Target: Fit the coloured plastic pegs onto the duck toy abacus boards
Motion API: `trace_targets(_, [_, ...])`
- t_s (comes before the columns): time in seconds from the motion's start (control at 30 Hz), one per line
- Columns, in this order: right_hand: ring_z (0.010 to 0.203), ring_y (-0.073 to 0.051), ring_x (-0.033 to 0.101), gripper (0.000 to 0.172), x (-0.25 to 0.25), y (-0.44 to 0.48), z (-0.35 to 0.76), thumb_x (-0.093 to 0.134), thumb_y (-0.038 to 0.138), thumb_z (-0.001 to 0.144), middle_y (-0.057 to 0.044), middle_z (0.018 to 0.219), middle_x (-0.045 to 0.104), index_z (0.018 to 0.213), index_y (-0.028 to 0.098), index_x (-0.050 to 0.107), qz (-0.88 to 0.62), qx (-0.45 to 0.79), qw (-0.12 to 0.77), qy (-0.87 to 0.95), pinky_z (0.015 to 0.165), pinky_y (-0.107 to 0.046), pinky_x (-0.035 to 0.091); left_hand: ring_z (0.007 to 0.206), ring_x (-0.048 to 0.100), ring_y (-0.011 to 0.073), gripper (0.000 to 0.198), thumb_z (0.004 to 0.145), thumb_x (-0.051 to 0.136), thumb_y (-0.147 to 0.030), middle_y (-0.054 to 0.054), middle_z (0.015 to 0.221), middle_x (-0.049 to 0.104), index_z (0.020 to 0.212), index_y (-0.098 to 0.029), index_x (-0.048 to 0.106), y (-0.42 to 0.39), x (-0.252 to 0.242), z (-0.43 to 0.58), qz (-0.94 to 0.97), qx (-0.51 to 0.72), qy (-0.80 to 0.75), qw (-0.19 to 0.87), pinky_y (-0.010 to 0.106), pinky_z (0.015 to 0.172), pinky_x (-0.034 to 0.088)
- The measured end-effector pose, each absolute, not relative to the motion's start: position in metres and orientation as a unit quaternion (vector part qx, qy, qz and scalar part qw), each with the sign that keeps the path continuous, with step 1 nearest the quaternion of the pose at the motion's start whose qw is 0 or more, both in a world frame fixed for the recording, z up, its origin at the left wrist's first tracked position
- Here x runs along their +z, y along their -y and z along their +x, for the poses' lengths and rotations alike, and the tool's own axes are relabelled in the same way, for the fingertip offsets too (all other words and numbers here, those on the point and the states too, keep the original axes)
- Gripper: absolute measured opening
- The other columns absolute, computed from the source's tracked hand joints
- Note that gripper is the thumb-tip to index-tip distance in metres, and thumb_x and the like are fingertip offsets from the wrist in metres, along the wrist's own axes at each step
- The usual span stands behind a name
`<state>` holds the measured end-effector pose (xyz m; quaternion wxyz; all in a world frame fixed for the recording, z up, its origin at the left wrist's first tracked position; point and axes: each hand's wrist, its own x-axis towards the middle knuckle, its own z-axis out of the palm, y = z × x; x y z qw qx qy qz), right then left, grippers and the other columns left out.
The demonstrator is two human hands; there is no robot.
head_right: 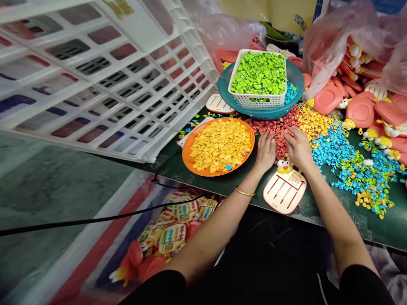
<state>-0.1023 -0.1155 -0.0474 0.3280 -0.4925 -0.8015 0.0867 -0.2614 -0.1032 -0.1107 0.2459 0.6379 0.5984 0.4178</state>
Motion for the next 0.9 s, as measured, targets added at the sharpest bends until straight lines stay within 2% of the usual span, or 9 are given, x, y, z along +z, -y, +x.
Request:
trace_targets(0.07, [0.110, -0.027, 0.055, 0.030, -0.048, 0.169, -0.100, 0.047, 0.032, 0.098, -0.014, 0.114, 0.063, 0.114, 0.019, 0.070, -0.562, 0.082, 0.367, 0.737, 0.098, -0.048, 0.044, 0.153, 0.019, 0.0255, 0.057, 0.103, 0.023, -0.055, 0.010, 0.159, 0.033, 0.141, -0.022, 0.051, 0.115, -0.113, -0.259, 0.640, 0.423, -0.577, 0.280, 0.050, 0.125, 0.015])
trace_targets(0.13, [0.105, -0.029, 0.056, 0.027, -0.054, 0.222, -0.102, 0.056, 0.037, 0.094, -0.014, 0.108, 0.064, 0.110, 0.021, 0.071, -0.595, 0.101, 0.337, 0.723, 0.092, -0.049, 0.046, 0.155, 0.011, 0.0247, 0.055, 0.103, 0.024, -0.055, 0.006, 0.163, 0.026, 0.144, -0.027, 0.047, 0.123, -0.111, -0.253, 0.626, 0.427, -0.569, 0.320, 0.049, 0.126, 0.012])
trace_targets(0.27, [0.121, -0.031, 0.054, 0.023, -0.066, 0.284, -0.101, 0.062, 0.031, 0.091, -0.012, 0.124, 0.064, 0.112, 0.026, 0.070, -0.551, 0.164, 0.310, 0.757, 0.099, -0.052, 0.045, 0.155, -0.003, 0.0245, 0.051, 0.104, 0.023, -0.049, 0.001, 0.167, 0.014, 0.151, -0.033, 0.036, 0.132, -0.093, -0.245, 0.602, 0.417, -0.566, 0.378, 0.056, 0.124, 0.004])
trace_targets(0.37, [0.115, -0.024, 0.061, 0.018, -0.063, 0.279, -0.082, 0.057, 0.025, 0.094, -0.007, 0.114, 0.070, 0.104, 0.027, 0.072, -0.479, 0.238, 0.348, 0.770, 0.099, -0.044, 0.049, 0.155, -0.008, 0.0263, 0.049, 0.104, 0.029, -0.046, 0.002, 0.167, 0.014, 0.150, -0.032, 0.038, 0.153, -0.073, -0.254, 0.669, 0.417, -0.526, 0.318, 0.060, 0.122, -0.002])
trace_targets(0.4, [0.109, -0.022, 0.064, 0.018, -0.060, 0.269, -0.076, 0.056, 0.025, 0.095, -0.007, 0.109, 0.072, 0.102, 0.026, 0.072, -0.482, 0.245, 0.367, 0.757, 0.095, -0.041, 0.051, 0.155, -0.005, 0.0269, 0.048, 0.103, 0.032, -0.045, 0.003, 0.166, 0.019, 0.148, -0.029, 0.042, 0.164, -0.068, -0.260, 0.714, 0.407, -0.490, 0.290, 0.060, 0.122, -0.003])
trace_targets(0.5, [0.091, -0.021, 0.067, 0.018, -0.049, 0.227, -0.065, 0.056, 0.026, 0.094, -0.008, 0.096, 0.073, 0.094, 0.022, 0.074, -0.578, 0.191, 0.391, 0.690, 0.084, -0.035, 0.052, 0.152, 0.022, 0.0261, 0.043, 0.101, 0.042, -0.039, 0.007, 0.153, 0.047, 0.141, -0.026, 0.052, 0.206, -0.060, -0.275, 0.853, 0.296, -0.338, 0.267, 0.058, 0.124, 0.003])
trace_targets(0.57, [0.085, -0.022, 0.067, 0.019, -0.044, 0.196, -0.071, 0.057, 0.026, 0.092, -0.009, 0.090, 0.074, 0.089, 0.019, 0.075, -0.642, 0.164, 0.327, 0.674, 0.080, -0.034, 0.050, 0.148, 0.034, 0.0258, 0.042, 0.100, 0.045, -0.036, 0.009, 0.150, 0.050, 0.139, -0.023, 0.054, 0.234, -0.061, -0.278, 0.891, 0.228, -0.294, 0.261, 0.055, 0.125, 0.012])
trace_targets(0.73, [0.085, -0.023, 0.068, 0.021, -0.038, 0.151, -0.100, 0.058, 0.029, 0.090, -0.010, 0.091, 0.075, 0.092, 0.019, 0.076, -0.703, 0.180, 0.091, 0.682, 0.073, -0.031, 0.045, 0.149, 0.030, 0.0278, 0.048, 0.100, 0.042, -0.030, 0.012, 0.158, 0.037, 0.146, -0.016, 0.046, 0.277, -0.064, -0.262, 0.886, 0.175, -0.352, 0.247, 0.051, 0.121, 0.027])
trace_targets(0.9, [0.093, -0.023, 0.067, 0.025, -0.034, 0.149, -0.103, 0.052, 0.026, 0.092, -0.010, 0.102, 0.074, 0.105, 0.021, 0.073, -0.707, 0.154, 0.012, 0.690, 0.075, -0.029, 0.044, 0.149, 0.029, 0.0300, 0.047, 0.100, 0.042, -0.029, 0.013, 0.158, 0.036, 0.144, -0.014, 0.048, 0.287, -0.062, -0.245, 0.865, 0.185, -0.406, 0.230, 0.052, 0.120, 0.030])
